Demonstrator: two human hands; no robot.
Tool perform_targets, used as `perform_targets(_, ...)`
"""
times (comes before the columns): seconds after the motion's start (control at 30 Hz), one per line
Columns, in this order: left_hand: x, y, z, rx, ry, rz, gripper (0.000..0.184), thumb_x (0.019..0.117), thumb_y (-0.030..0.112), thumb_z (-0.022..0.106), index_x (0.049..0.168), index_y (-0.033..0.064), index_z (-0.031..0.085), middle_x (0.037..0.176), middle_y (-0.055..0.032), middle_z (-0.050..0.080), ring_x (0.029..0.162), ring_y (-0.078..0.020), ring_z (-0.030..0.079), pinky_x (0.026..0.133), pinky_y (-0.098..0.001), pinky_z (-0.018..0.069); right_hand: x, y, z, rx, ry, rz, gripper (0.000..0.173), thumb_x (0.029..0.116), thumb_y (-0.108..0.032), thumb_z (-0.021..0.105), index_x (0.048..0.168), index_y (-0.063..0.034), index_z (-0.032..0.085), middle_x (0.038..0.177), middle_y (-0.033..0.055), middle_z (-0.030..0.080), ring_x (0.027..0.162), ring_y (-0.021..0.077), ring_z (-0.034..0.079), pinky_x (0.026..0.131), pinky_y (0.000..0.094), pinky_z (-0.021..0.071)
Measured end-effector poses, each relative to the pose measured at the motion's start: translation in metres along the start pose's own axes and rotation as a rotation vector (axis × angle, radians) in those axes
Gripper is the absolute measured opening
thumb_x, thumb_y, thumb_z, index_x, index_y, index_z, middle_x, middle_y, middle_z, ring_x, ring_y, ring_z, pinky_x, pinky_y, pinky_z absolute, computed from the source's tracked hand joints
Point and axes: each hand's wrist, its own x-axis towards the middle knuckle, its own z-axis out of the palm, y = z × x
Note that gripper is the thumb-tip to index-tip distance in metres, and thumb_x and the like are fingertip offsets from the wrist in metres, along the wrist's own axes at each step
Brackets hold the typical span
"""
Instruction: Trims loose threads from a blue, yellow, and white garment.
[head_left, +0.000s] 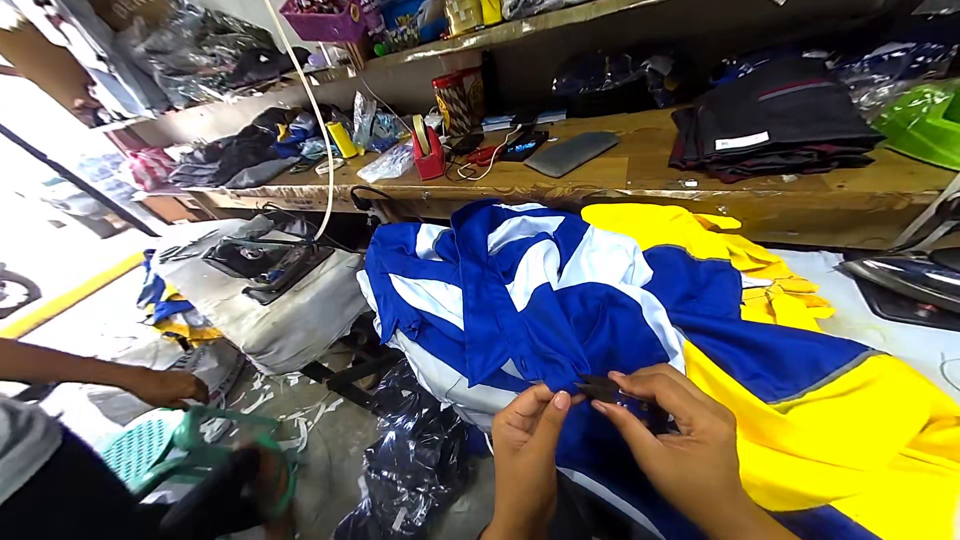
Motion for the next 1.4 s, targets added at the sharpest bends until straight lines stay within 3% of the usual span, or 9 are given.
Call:
perform_targets(0.6,0.002,0.003,-0.007,0.049,-0.069,0.026,0.016,0.0989,0.003,0.06,0.1,-0.0011,0.075,0.097,-0.0093,0.077,0.094,-0.0167,0.075,0.093,-0.0344,0.0596,0.006,0.001,-0.002,-0.015,-0.058,0.003,0.019,0.0917,-0.027,0.074,0.093,-0.0081,0.077,0.086,-0.0004,0.07,0.076,-0.0037,0.06,0.063,0.0091,0.0464)
perform_targets(0.77,0.008,0.019,-0.024,0.111,-0.021,-0.017,0.018,0.0997,0.007,0.058,0.098,0.0045,0.075,0.089,-0.0044,0.076,0.079,-0.0077,0.072,0.073,-0.0221,0.0591,0.009,-0.001,-0.004,0.259,-0.119,0.18,0.028,0.0938,-0.027,0.072,0.107,-0.0039,0.067,0.095,-0.0021,0.067,0.077,-0.0033,0.059,0.062,0.0101,0.0485)
perform_targets(0.93,0.012,0.027,-0.044,0.094,0.074,-0.041,0.025,0.1024,0.008,0.045,0.095,0.0072,0.069,0.091,0.0011,0.07,0.084,-0.0045,0.067,0.079,-0.0224,0.0565,0.026,-0.004,0.005,0.345,-0.233,0.194,0.026,0.0951,-0.023,0.069,0.111,-0.003,0.063,0.072,-0.0112,0.051,0.06,-0.0081,0.044,0.054,0.0078,0.038)
perform_targets(1.03,0.007,0.023,-0.046,0.029,0.119,-0.101,0.028,0.1047,0.013,0.038,0.099,0.0085,0.064,0.088,0.001,0.07,0.084,-0.0053,0.067,0.082,-0.024,0.0567,0.068,-0.006,0.023,0.143,-0.248,0.153,0.03,0.0946,-0.019,0.068,0.12,-0.0049,0.065,0.062,-0.0083,0.047,0.051,-0.0014,0.042,0.05,0.0162,0.039)
perform_targets(1.1,0.002,0.018,-0.048,0.024,0.095,-0.124,0.018,0.1038,0.017,0.048,0.105,0.0074,0.064,0.091,-0.0007,0.071,0.085,-0.0068,0.07,0.082,-0.0258,0.0584,0.103,-0.009,0.038,-0.039,-0.294,0.121,0.04,0.0931,-0.02,0.071,0.13,-0.0064,0.064,0.057,-0.001,0.05,0.046,0.0109,0.045,0.045,0.0311,0.0421)
perform_targets(1.2,-0.004,0.009,-0.049,0.065,0.065,-0.154,0.019,0.0959,0.003,0.059,0.115,0.0,0.057,0.097,-0.0048,0.074,0.09,-0.0103,0.072,0.085,-0.0292,0.0596,0.156,-0.016,0.067,-0.249,-0.552,0.088,0.054,0.0915,-0.023,0.074,0.143,-0.014,0.059,0.076,0.0143,0.066,0.067,0.0362,0.064,0.061,0.0598,0.0496)
perform_targets(1.3,-0.008,0.001,-0.052,0.042,0.059,-0.194,0.027,0.0921,-0.005,0.059,0.118,-0.0025,0.054,0.1,-0.007,0.074,0.093,-0.0116,0.072,0.087,-0.0299,0.0594,0.187,-0.016,0.113,-0.355,-1.038,-0.047,0.072,0.0917,-0.026,0.076,0.157,-0.028,0.045,0.109,0.0224,0.071,0.101,0.0463,0.066,0.082,0.0707,0.0484)
perform_targets(1.33,-0.009,-0.003,-0.053,0.029,0.054,-0.207,0.031,0.0911,-0.005,0.06,0.121,-0.004,0.053,0.101,-0.0078,0.074,0.094,-0.0123,0.072,0.089,-0.0307,0.0593,0.19,-0.013,0.128,-0.404,-1.172,-0.091,0.068,0.0933,-0.026,0.075,0.155,-0.0262,0.047,0.115,0.0224,0.07,0.107,0.0459,0.065,0.085,0.0703,0.0474)
perform_targets(1.4,-0.01,-0.011,-0.052,0.03,0.037,-0.258,0.036,0.0894,-0.005,0.063,0.124,-0.0056,0.053,0.102,-0.0078,0.074,0.095,-0.0125,0.073,0.09,-0.0313,0.0591,0.193,-0.004,0.146,-0.49,-1.294,-0.151,0.034,0.094,-0.015,0.072,0.127,-0.011,0.066,0.112,0.0208,0.069,0.11,0.0433,0.064,0.085,0.0673,0.0467)
